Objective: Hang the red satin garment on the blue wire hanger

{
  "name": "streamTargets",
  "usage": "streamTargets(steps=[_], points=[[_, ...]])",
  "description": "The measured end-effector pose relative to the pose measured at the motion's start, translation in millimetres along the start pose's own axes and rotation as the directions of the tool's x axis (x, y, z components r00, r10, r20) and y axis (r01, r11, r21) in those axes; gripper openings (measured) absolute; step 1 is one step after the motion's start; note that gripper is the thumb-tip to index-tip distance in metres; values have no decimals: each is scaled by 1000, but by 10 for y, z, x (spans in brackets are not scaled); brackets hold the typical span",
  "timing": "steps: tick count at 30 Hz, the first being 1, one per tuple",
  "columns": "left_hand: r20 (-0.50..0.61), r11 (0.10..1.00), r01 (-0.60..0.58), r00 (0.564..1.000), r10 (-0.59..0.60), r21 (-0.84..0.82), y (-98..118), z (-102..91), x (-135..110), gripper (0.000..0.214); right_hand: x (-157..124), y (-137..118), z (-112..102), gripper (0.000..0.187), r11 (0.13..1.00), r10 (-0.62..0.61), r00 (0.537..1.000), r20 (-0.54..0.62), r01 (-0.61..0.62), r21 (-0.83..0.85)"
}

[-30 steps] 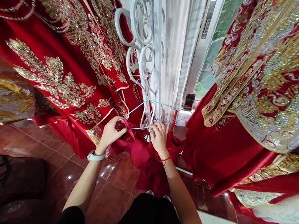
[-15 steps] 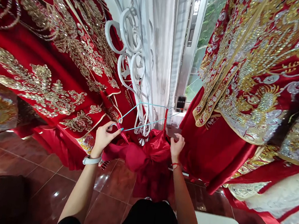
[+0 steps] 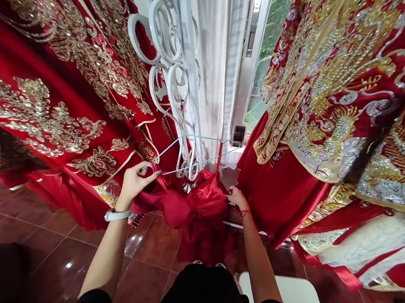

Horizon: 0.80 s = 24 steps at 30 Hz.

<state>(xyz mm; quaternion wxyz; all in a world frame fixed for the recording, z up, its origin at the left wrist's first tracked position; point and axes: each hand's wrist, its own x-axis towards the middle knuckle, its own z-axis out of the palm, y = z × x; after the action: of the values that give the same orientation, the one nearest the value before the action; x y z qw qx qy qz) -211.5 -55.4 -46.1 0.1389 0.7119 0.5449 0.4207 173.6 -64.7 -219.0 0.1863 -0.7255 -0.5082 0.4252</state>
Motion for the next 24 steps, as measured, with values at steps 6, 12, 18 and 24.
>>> streamTargets(steps=[6,12,18,24], points=[[32,1000,-1,999,2,-17,-2,-46,-4,30,-64,-7,6,22,995,14,987,162,-30,98],[62,999,-30,998,33,-42,-35,-115,17,30,-150,95,-416,13,914,-120,969,-214,192,358],[72,996,-26,997,33,-84,-67,-84,75,31,-111,-222,-736,17,719,-186,818,-544,491,492],[75,995,-23,997,30,-92,-70,-71,64,32,-81,-529,-1004,18,673,-228,821,-523,521,525]])
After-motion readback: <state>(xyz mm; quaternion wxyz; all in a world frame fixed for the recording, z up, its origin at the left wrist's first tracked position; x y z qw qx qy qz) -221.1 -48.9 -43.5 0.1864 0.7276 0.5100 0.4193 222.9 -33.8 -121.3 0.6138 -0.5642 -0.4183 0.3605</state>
